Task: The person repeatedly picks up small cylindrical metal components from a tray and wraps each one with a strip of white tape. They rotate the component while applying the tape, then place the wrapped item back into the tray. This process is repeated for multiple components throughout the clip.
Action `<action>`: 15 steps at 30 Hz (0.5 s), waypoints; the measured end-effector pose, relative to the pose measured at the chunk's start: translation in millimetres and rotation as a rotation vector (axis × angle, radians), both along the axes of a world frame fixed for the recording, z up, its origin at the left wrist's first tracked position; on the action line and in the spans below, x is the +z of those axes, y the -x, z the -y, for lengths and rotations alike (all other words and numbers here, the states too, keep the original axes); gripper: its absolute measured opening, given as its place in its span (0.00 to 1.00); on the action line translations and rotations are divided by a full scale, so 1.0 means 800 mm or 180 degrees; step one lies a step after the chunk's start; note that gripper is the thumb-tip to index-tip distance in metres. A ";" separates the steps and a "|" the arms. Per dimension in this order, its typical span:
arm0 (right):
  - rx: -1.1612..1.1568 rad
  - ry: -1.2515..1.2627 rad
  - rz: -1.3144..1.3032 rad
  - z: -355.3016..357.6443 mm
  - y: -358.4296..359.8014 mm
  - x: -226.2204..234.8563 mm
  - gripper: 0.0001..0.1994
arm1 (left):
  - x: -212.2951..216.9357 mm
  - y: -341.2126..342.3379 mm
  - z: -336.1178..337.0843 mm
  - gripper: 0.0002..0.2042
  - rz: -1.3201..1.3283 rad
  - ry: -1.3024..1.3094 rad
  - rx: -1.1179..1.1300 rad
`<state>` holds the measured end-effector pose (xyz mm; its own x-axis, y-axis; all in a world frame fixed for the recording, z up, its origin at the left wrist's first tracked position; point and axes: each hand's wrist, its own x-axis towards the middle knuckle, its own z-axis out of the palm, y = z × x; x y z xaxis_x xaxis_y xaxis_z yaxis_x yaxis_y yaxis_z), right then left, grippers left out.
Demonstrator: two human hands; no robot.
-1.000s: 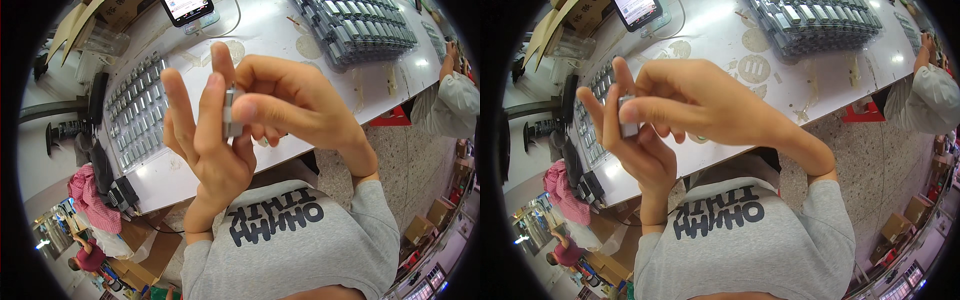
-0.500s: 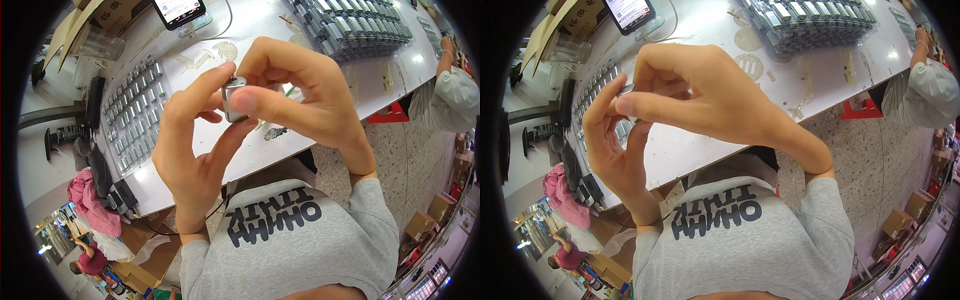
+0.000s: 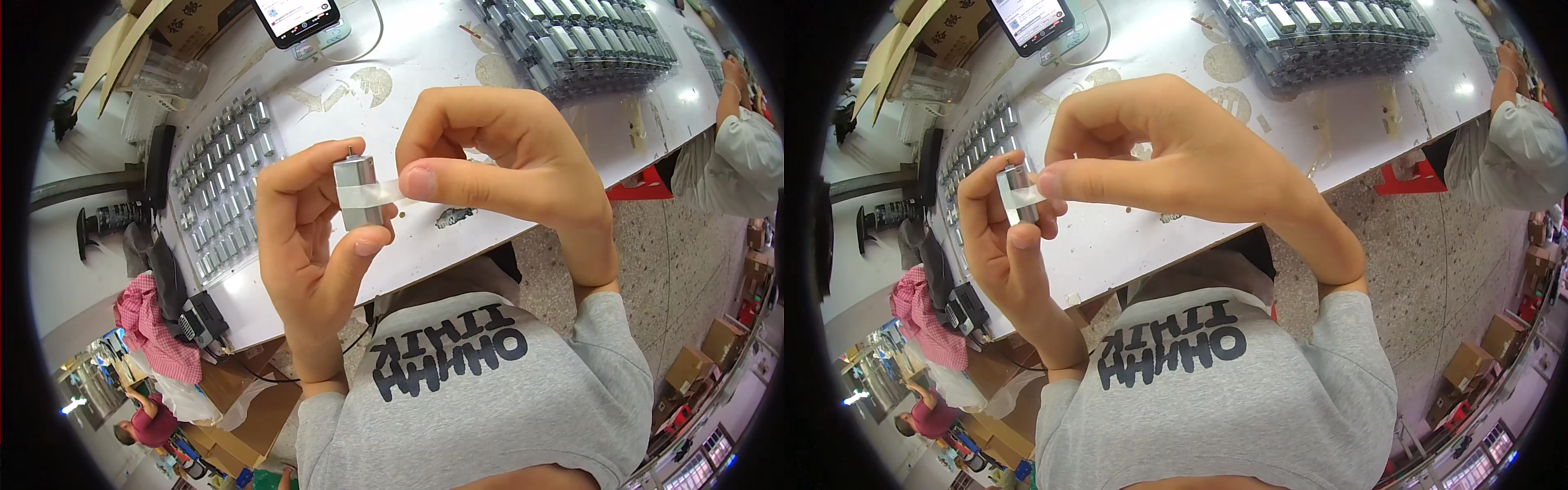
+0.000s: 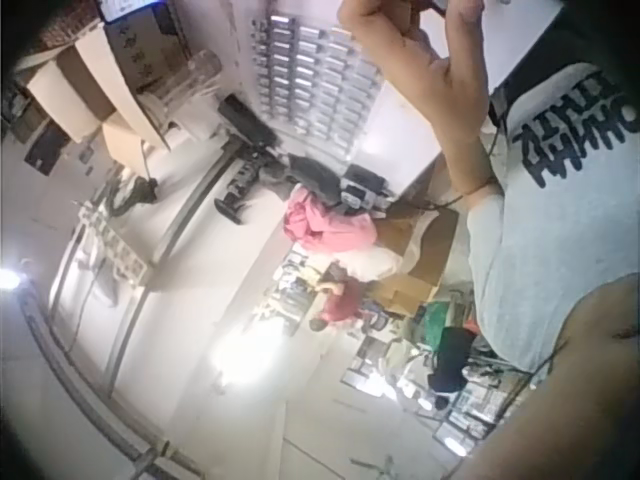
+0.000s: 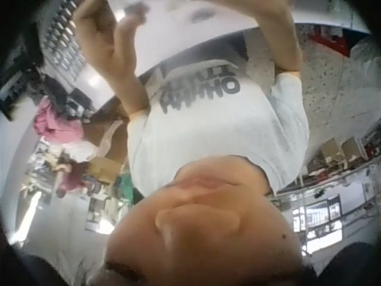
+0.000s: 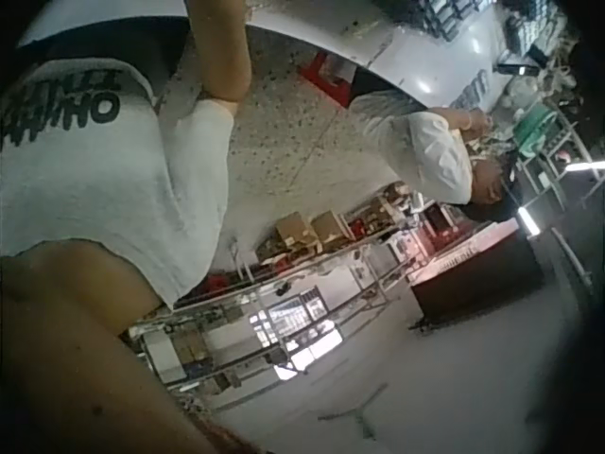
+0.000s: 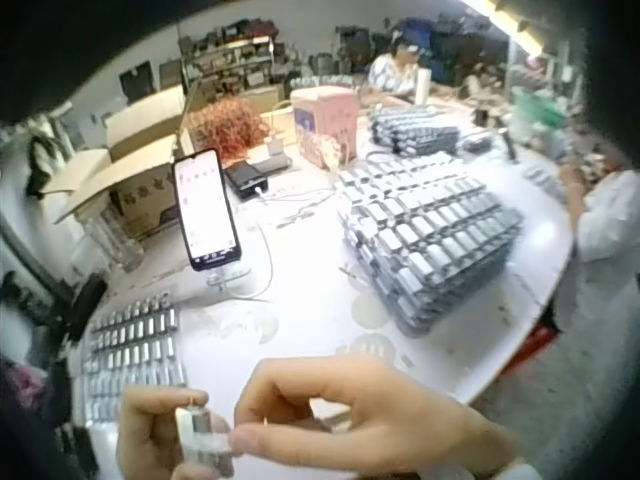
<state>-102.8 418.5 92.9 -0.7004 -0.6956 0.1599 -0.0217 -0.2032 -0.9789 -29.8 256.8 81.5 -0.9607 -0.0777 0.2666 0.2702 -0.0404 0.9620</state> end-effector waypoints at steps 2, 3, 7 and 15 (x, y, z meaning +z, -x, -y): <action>-0.0007 0.0043 0.0107 0.001 -0.001 0.001 0.05 | -0.003 0.000 -0.005 0.24 0.0032 -0.0191 0.0033; -0.0022 -0.0025 0.0081 0.001 -0.001 0.002 0.05 | -0.004 0.000 -0.005 0.25 0.0055 -0.0236 -0.0012; -0.0130 -0.0014 0.0043 0.005 -0.009 0.007 0.05 | -0.002 -0.004 -0.008 0.28 0.0051 -0.0179 -0.0011; -0.0248 0.0304 0.0211 0.013 -0.016 0.003 0.05 | 0.001 -0.009 -0.020 0.30 0.0175 -0.0350 0.0193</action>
